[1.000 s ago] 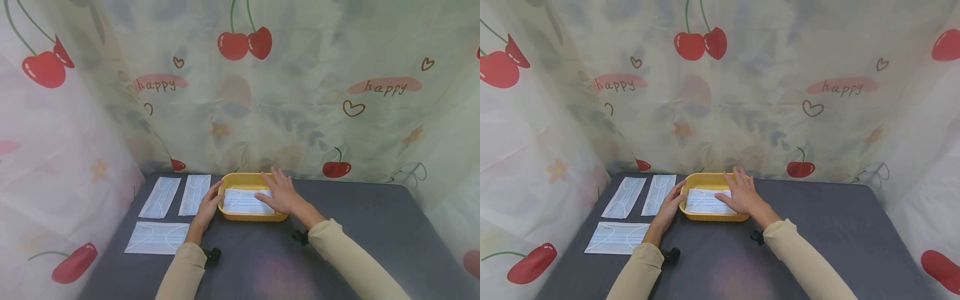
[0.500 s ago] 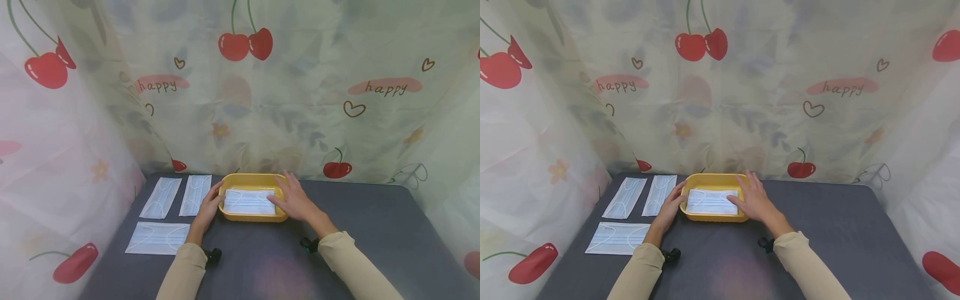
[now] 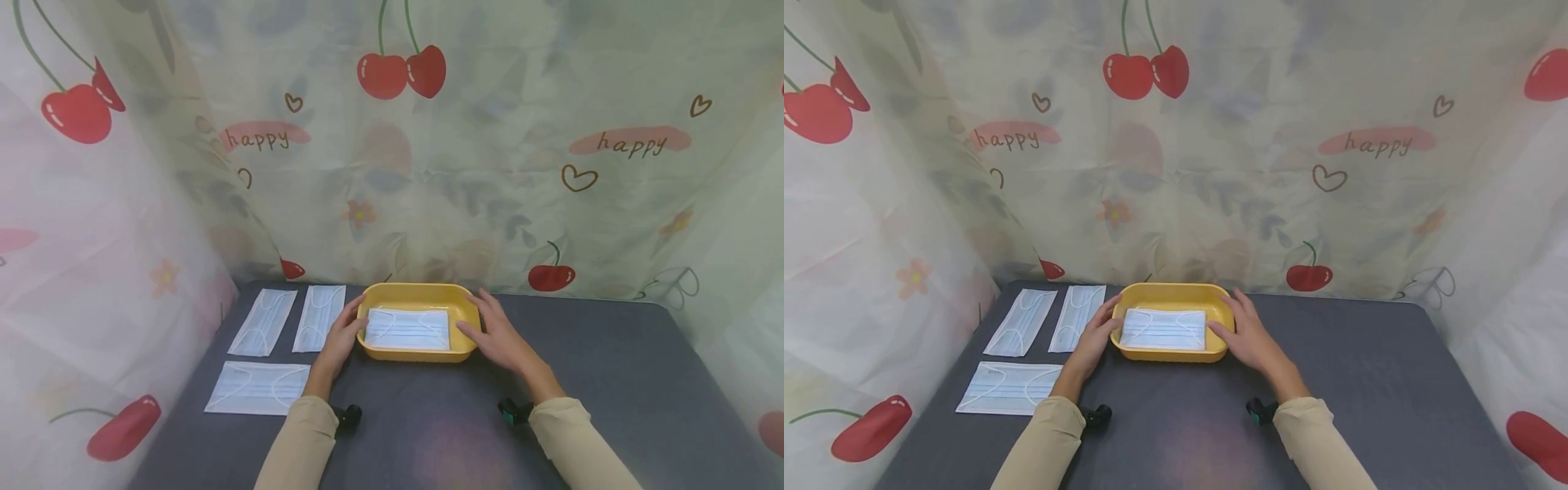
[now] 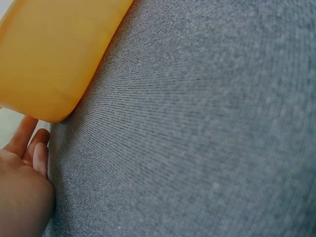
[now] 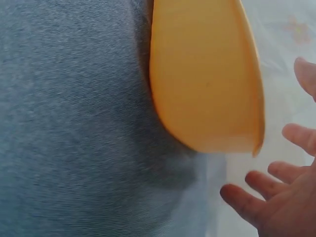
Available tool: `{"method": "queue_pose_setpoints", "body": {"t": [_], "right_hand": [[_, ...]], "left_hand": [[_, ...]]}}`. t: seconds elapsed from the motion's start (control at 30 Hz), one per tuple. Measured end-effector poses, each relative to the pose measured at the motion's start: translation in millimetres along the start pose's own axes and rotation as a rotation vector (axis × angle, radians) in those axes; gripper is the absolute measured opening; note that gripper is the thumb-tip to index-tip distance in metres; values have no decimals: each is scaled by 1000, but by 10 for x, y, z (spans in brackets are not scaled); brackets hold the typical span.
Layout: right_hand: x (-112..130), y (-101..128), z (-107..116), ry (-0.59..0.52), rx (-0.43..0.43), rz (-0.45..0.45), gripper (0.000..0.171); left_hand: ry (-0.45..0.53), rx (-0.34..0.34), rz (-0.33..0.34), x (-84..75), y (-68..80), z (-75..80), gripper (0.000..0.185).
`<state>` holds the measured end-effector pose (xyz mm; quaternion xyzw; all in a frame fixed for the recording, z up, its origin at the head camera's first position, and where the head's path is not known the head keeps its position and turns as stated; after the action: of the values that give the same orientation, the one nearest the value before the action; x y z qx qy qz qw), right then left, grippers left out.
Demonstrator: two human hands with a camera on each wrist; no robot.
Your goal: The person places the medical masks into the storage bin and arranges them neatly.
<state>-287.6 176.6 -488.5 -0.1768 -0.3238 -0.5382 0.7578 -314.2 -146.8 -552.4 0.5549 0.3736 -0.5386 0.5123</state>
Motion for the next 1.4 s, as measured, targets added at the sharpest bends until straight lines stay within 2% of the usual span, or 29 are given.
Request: {"method": "queue_pose_setpoints", "body": {"t": [0.27, 0.57, 0.8, 1.1, 1.4], "right_hand": [[-241, 19, -63, -239, -51, 4, 67], [-427, 8, -166, -440, 27, -26, 58], [-575, 20, -265, -484, 57, -90, 59], [-656, 22, -291, -505, 56, -68, 58], [-643, 19, -310, -525, 82, -103, 58]], "left_hand": [[7, -2, 8, 18, 2, 3, 51], [7, -11, 0, 31, -7, 4, 51], [-5, -18, -10, -9, 23, -3, 52], [5, -14, -21, -47, -11, -30, 51], [16, -26, -7, -53, -1, -17, 51]]}}
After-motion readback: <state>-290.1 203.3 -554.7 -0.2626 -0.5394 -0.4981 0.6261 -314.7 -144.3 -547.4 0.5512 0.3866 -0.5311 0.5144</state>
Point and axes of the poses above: each hand's wrist, its own y-axis away from the middle knuckle, its own z-axis out of the back of the hand, x = y × z, the point moved 5 cm from there along -y, towards the middle knuckle, and after that the axes turned 10 degrees about x, right-handed, at the moved point
